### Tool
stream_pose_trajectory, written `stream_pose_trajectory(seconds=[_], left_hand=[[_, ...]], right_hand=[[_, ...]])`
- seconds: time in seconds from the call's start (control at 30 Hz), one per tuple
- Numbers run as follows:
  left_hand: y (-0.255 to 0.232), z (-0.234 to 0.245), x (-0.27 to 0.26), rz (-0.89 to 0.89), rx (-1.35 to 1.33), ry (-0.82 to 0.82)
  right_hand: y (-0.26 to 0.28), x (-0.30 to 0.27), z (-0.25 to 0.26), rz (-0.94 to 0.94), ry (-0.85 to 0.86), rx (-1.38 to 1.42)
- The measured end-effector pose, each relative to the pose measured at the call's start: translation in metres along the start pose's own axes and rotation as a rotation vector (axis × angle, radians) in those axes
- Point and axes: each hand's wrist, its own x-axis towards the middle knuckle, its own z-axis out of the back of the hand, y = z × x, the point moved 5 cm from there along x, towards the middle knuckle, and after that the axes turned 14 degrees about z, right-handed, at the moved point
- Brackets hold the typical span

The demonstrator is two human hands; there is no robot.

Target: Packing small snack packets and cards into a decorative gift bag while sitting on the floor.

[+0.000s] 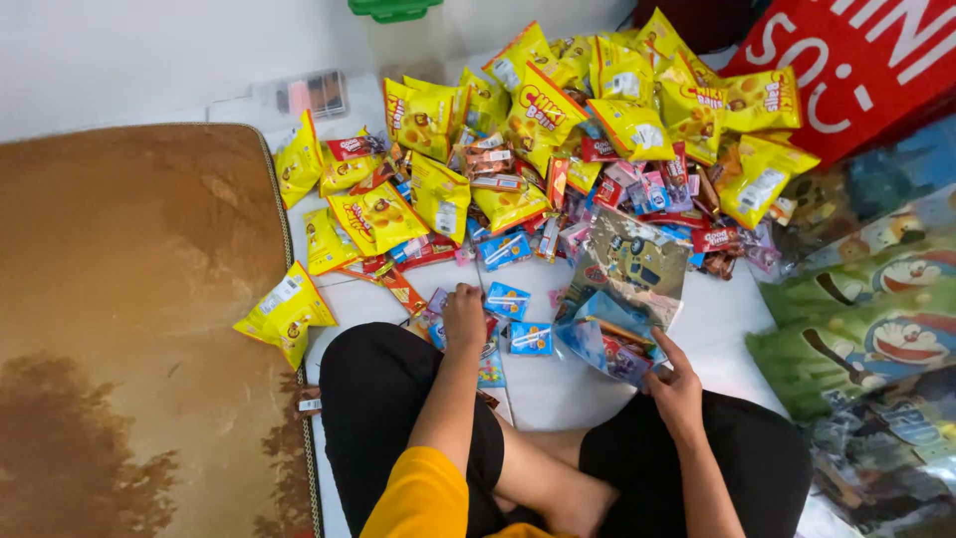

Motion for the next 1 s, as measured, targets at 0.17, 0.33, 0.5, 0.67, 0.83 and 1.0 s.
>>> stream_pose_trajectory(seconds=[0.17, 0.33, 0.5, 0.67, 0.83, 1.0], left_hand=[[-0.005, 0.01, -0.001, 0.102, -0.02, 0.063], [-0.009, 0.028, -0.007, 0.112, 0.043, 0.093], [-0.023, 0.091, -0.017, 0.325, -0.304, 0.113], [-0.06, 0.145, -0.031, 0.291, -0.672, 0.191], [-0.123, 0.16, -0.066, 0.117, -0.876, 0.341], [-0.18, 0.137, -0.096, -0.217, -0.907, 0.613]], right_hand=[[0.015, 0.001, -0.003, -0.002, 0.017, -0.043], [0.019, -0.001, -0.003, 0.001, 0.041, -0.097], [0.013, 0.0, -0.002, 0.068, 0.041, -0.129], [0.008, 0.001, -0.004, -0.002, -0.062, -0.046], [-0.004, 0.001, -0.006, 0.005, -0.091, -0.028], [-0.003, -0.001, -0.007, 0.05, -0.087, -0.039]])
